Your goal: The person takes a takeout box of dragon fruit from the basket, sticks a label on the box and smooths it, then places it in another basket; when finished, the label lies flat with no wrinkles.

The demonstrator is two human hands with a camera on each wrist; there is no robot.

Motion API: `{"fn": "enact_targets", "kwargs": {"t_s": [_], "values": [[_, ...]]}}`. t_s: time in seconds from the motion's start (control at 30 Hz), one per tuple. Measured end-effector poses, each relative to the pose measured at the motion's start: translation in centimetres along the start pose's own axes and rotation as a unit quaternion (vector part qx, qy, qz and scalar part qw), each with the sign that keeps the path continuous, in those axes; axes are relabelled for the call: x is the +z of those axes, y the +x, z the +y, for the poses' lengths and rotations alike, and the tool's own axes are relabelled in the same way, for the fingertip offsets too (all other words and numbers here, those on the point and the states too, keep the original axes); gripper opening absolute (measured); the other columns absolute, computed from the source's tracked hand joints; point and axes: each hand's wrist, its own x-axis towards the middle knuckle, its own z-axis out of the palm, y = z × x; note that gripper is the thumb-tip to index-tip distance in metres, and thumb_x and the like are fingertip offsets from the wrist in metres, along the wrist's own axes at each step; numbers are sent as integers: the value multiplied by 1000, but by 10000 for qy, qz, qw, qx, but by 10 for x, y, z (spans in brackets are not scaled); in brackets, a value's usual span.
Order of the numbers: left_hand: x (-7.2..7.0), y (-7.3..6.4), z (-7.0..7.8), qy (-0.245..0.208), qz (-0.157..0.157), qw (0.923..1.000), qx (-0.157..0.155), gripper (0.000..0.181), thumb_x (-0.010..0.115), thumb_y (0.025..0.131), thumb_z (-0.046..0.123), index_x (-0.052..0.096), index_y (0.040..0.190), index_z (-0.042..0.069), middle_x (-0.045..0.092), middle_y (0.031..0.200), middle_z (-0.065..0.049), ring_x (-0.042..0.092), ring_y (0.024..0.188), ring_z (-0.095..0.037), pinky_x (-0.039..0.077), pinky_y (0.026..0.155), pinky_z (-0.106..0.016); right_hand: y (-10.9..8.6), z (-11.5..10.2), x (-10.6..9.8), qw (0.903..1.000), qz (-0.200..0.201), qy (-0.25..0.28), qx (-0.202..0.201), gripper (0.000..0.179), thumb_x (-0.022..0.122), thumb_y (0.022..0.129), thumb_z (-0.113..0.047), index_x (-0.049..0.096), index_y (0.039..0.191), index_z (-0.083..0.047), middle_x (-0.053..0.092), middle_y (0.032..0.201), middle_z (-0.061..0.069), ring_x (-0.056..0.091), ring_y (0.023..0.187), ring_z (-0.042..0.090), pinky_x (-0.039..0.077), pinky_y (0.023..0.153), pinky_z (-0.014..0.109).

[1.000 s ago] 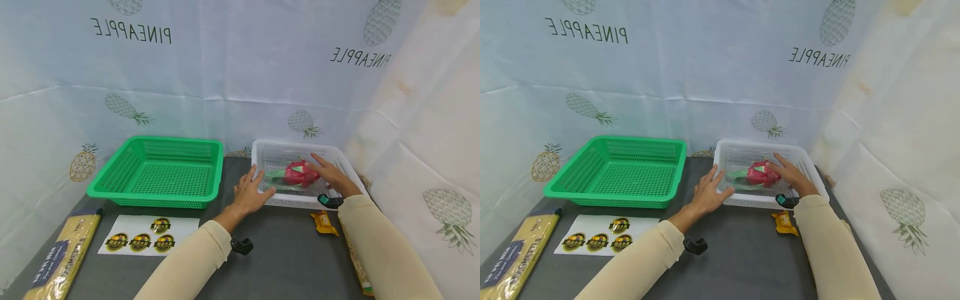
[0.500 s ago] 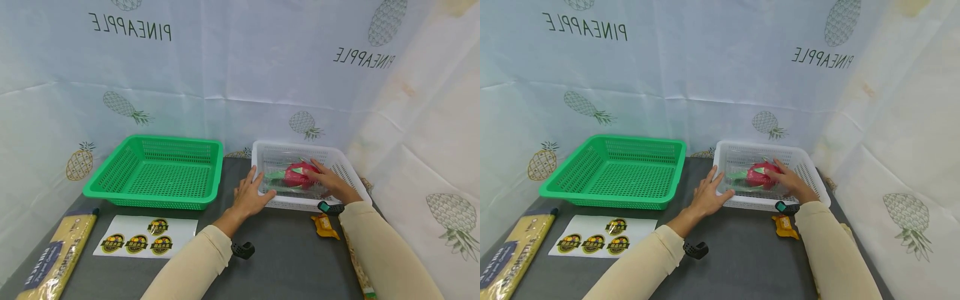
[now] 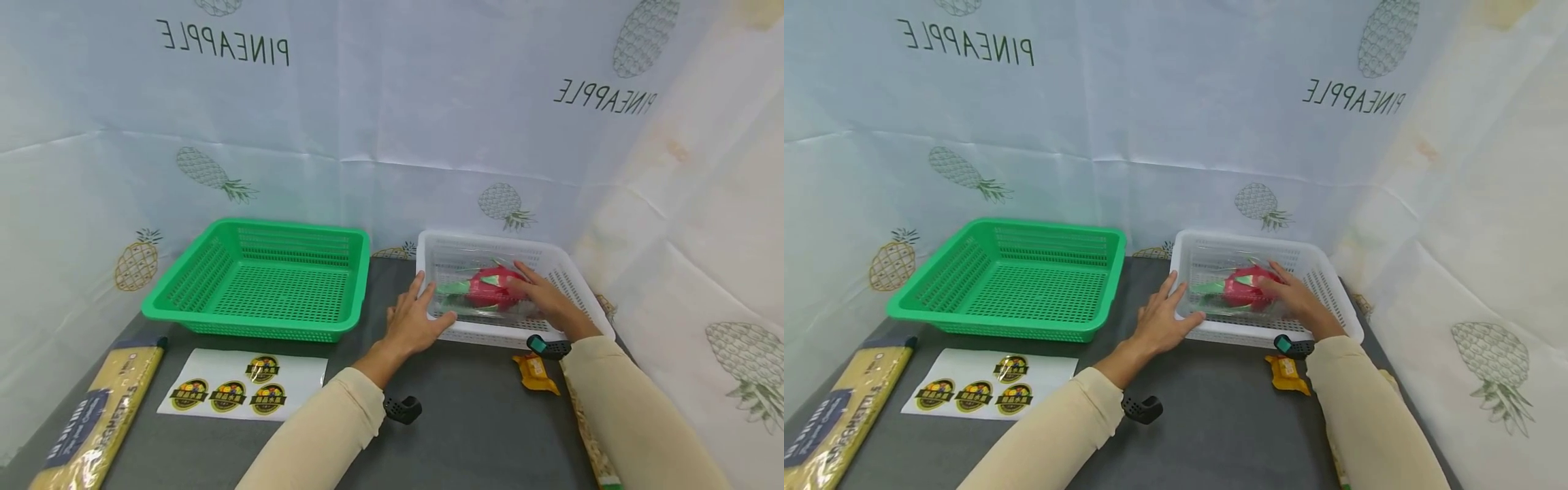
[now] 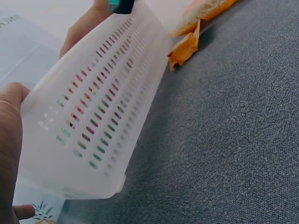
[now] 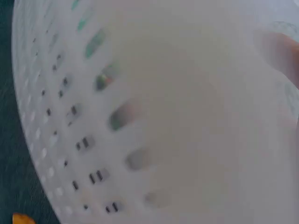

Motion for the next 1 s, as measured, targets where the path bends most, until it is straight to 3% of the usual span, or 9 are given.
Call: {"fn": "enact_targets", "kwargs": {"t_s": [0.23,0.57,0.87,1.0], "values": [[-1,0,0,101,88,9999,66,77,53,89,60,35,152,20,8,160,7,31,135,-32,29,92,-59,-9,-9,-7,9988,100,343,-334,78,46,99,-48,0,157,-22,-3,158,22,7,137,53,29,92,71],[-3,-1,0,201,21,9998,-35,78,53,89,61,32,153,22,8,160,7,32,134,-31,30,90,-56,-9,-16,-3,9921,632,1020,-376,74,52,98,-46,12,156,-26,-2,160,15,1,140,47,29,91,72],[-2,-2,5,171,-28,9998,-34,79,55,89,60,31,153,21,6,161,6,32,134,-31,28,92,-59,-12,-19,3,9898,1148,741,-393,69,53,97,-46,19,156,-29,2,160,15,11,140,45,26,91,74],[-2,-1,6,200,12,9998,-13,79,55,89,60,33,153,19,6,161,5,33,133,-32,28,93,-61,-13,-23,4,9865,1316,891,-384,64,51,99,-41,23,155,-28,1,160,14,9,140,45,26,90,74]]}}
